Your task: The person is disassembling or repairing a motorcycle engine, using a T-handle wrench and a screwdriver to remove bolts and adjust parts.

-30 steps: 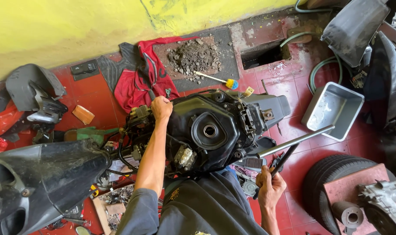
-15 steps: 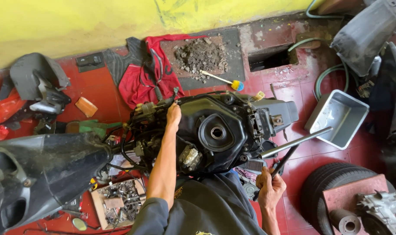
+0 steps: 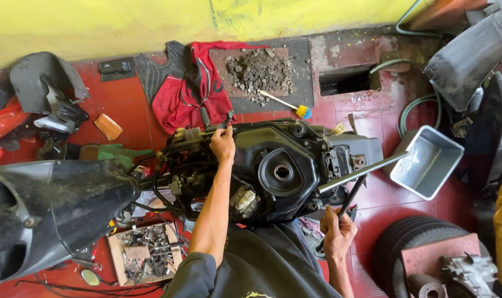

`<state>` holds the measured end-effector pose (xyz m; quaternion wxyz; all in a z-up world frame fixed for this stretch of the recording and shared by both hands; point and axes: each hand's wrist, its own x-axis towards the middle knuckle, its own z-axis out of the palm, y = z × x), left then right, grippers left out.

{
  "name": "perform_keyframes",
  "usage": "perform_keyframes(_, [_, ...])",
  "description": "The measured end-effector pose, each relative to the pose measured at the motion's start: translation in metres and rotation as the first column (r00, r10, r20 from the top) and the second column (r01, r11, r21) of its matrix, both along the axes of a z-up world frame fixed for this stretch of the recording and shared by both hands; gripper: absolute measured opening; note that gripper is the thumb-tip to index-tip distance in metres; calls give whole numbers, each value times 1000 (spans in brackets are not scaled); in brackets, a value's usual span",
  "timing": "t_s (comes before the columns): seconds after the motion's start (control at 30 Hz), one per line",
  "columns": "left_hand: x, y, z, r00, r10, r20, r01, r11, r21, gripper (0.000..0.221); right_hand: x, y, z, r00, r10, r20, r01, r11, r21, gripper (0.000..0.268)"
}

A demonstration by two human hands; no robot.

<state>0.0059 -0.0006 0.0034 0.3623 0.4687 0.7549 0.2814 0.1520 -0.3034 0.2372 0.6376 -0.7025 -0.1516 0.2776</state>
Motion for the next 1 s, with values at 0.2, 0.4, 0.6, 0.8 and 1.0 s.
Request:
perform_keyframes(0.2, [4, 5, 11, 999, -17, -44, 14, 997, -80, 24, 1, -5, 2, 1000, -12, -3, 12, 1000, 21, 43])
perform_keyframes(0.4, [5, 3, 7, 968, -116, 224, 76, 981, 181, 12, 5, -19, -12, 1000, -9, 11, 10, 1000, -18, 44])
perform_keyframes(0.6, [4, 12, -11, 977, -151, -151, 142, 987, -72, 39, 1, -18, -3, 1000, -19, -19, 19, 1000, -11, 43])
perform_keyframes(0.8, [6, 18, -15, 963, -173, -206, 157, 984, -89, 18, 3, -27, -6, 999, -38, 24, 40, 995, -90, 44])
perform_keyframes(1.0, [-1, 18, -23, 943, -259, -210, 270, 963, 25, 6, 5, -28, -10, 997, -61, 35, 65, 990, -123, 43])
